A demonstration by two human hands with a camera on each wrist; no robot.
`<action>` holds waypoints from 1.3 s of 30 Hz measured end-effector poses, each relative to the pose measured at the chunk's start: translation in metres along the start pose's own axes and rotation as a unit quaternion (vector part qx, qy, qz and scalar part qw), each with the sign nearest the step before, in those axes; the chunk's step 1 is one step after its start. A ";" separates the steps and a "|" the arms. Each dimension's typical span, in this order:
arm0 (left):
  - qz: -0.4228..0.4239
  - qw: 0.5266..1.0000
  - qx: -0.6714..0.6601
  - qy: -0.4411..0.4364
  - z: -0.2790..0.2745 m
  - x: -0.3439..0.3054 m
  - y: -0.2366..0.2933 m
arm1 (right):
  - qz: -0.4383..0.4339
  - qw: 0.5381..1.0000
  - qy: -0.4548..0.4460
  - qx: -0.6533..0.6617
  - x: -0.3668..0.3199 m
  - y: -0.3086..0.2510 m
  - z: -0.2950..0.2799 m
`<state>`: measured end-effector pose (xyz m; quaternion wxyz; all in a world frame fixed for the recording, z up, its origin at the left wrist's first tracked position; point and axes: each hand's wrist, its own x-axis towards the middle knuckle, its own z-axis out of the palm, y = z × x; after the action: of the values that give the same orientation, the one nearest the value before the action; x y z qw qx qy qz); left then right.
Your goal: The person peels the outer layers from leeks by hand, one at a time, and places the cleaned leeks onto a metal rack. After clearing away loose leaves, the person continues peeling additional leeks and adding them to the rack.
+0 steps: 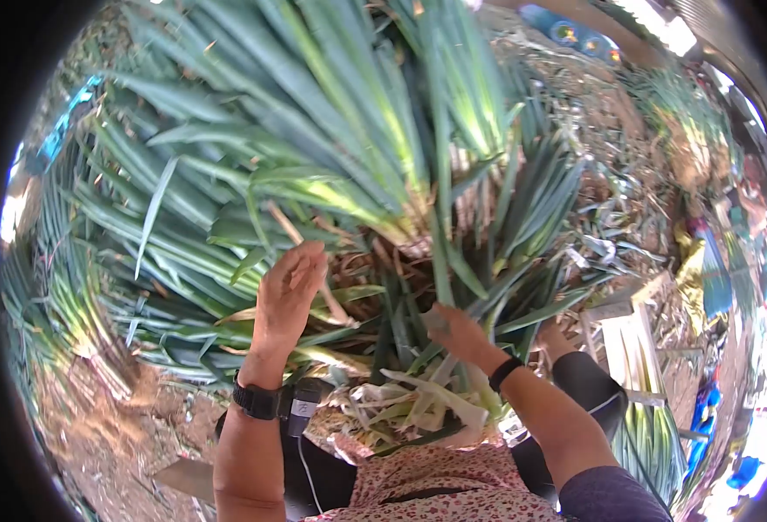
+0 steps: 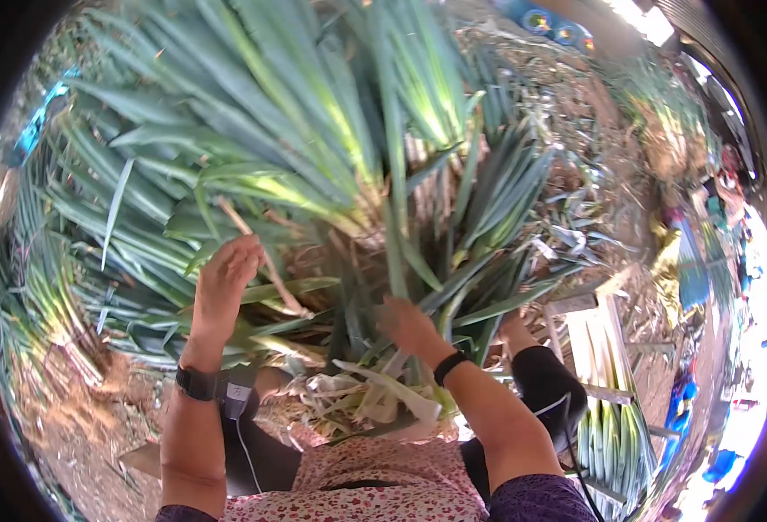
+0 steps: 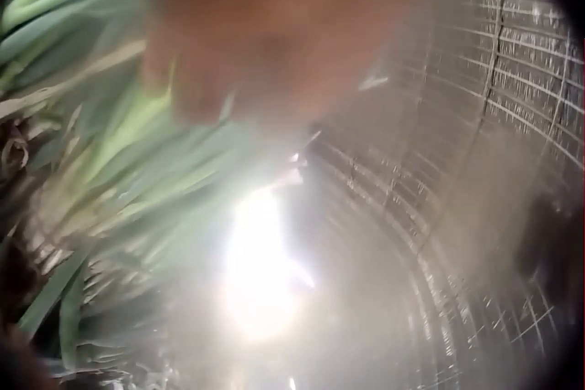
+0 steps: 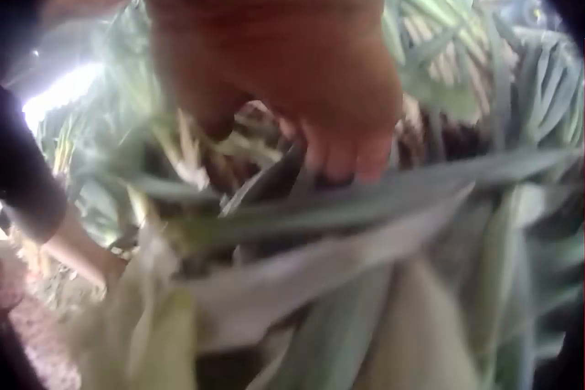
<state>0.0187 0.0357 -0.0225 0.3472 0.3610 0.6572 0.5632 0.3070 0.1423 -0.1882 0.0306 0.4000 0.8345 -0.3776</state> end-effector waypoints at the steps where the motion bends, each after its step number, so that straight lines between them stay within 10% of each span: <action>1: -0.003 0.999 -0.027 0.028 -0.010 -0.001 0.003 | 0.060 0.993 -0.102 0.006 -0.009 -0.007 0.024; 3: -0.009 0.994 -0.078 0.070 -0.028 -0.003 0.009 | -0.020 0.905 -0.347 -0.244 -0.032 0.010 0.070; 6: -0.043 0.977 -0.175 0.110 -0.039 -0.015 0.017 | 0.003 0.873 -0.388 -0.296 -0.020 -0.011 0.083; 11: -0.016 0.965 -0.202 0.167 -0.061 -0.027 0.017 | -0.107 0.989 -0.087 -0.058 0.057 -0.113 0.123; 15: -0.021 0.927 -0.294 0.231 -0.081 -0.028 0.009 | -0.087 0.993 -0.047 -0.065 0.065 -0.109 0.218; 24: 0.023 0.879 -0.310 0.361 -0.113 -0.036 0.008 | -0.073 0.971 -0.145 0.174 0.032 -0.130 0.130; 30: 0.167 0.842 -0.024 0.512 -0.113 -0.059 -0.002 | -0.005 0.977 -0.119 0.176 -0.047 -0.163 0.025; 39: 0.340 0.845 0.148 0.386 -0.046 -0.137 0.056 | -0.108 0.956 0.070 0.262 -0.124 -0.149 -0.023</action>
<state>0.0520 -0.0996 0.0456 -0.2053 0.3621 0.6499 0.6360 0.2936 0.0185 -0.0378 -0.1750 0.3268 0.7447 -0.5549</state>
